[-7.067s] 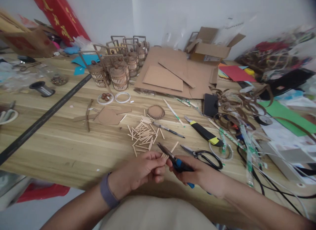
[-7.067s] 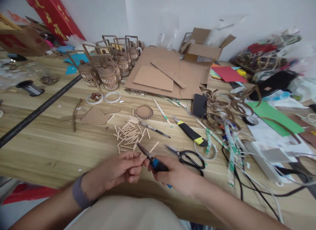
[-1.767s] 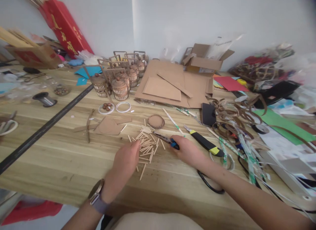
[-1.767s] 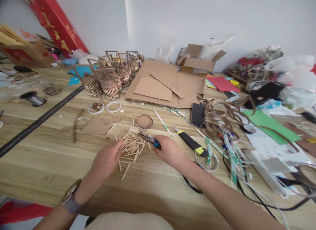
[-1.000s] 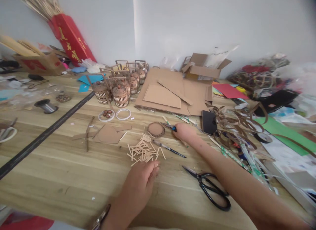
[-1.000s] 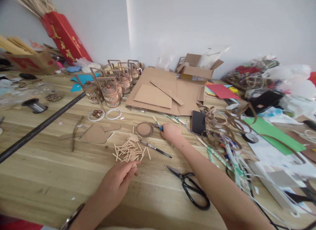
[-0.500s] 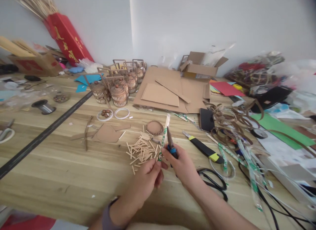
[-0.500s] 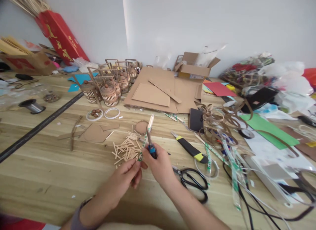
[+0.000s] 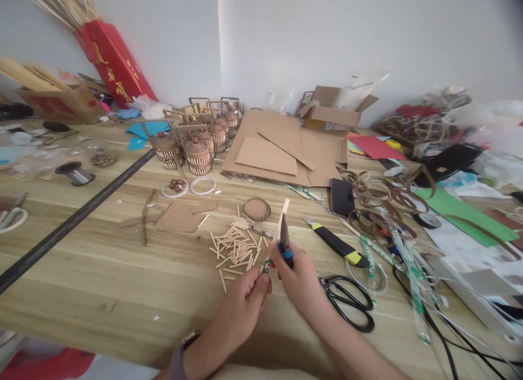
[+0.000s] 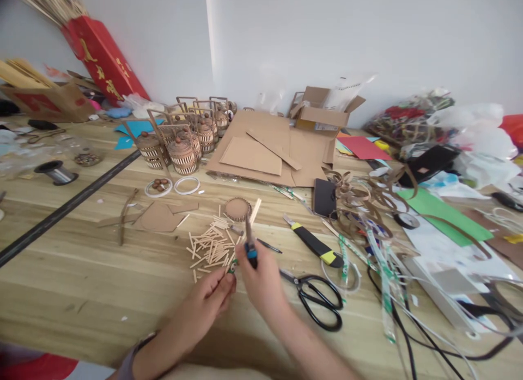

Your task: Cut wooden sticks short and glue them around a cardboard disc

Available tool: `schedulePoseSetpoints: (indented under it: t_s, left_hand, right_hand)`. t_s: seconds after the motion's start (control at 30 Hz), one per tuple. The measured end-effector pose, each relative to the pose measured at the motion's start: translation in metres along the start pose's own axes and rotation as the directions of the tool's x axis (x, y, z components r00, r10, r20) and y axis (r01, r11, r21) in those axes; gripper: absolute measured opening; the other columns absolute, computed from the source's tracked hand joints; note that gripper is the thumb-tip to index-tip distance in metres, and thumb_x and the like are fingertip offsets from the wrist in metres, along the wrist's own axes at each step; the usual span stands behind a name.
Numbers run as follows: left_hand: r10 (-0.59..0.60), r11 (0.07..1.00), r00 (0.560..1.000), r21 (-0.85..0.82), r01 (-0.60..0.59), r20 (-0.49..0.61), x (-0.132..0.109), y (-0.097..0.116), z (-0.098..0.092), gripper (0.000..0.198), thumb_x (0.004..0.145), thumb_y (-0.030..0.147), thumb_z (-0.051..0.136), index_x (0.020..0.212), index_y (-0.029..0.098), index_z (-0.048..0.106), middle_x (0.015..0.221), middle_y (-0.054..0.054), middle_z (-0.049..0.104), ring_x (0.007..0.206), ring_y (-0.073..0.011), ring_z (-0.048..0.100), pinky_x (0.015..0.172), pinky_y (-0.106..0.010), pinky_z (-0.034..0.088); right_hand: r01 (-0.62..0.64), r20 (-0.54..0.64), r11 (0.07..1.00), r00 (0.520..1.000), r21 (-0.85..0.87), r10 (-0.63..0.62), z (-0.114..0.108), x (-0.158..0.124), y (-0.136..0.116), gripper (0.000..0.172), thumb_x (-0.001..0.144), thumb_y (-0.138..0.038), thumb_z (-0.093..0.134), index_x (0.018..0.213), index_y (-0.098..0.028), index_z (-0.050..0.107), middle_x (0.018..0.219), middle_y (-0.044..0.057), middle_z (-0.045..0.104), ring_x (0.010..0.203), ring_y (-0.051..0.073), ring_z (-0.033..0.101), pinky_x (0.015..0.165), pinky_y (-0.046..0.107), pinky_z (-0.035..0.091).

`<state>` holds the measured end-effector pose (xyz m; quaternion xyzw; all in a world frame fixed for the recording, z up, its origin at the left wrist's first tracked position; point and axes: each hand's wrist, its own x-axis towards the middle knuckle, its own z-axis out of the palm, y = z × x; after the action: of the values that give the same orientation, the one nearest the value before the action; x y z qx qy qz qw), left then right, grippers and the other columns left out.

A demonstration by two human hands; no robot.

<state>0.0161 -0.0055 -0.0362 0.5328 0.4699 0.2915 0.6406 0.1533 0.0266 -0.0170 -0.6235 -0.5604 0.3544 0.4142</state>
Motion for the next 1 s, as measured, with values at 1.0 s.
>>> schedulePoseSetpoints:
  t_s: [1.0]
  left_hand:
    - [-0.235,0.648,0.656,-0.618,-0.444,-0.717,0.027,0.053,-0.094,0.034,0.099,0.017,0.038,0.072,0.019,0.057,0.073,0.003,0.066,0.058,-0.0087,0.059,0.054,-0.019,0.048]
  right_hand:
    - [-0.024,0.089,0.681,0.987,-0.732,0.131,-0.134,-0.046,0.034,0.018,0.087,-0.033,0.046,0.079,-0.023,0.058,0.068,0.006,0.066,0.059,0.022,0.059,0.054,0.03,0.038]
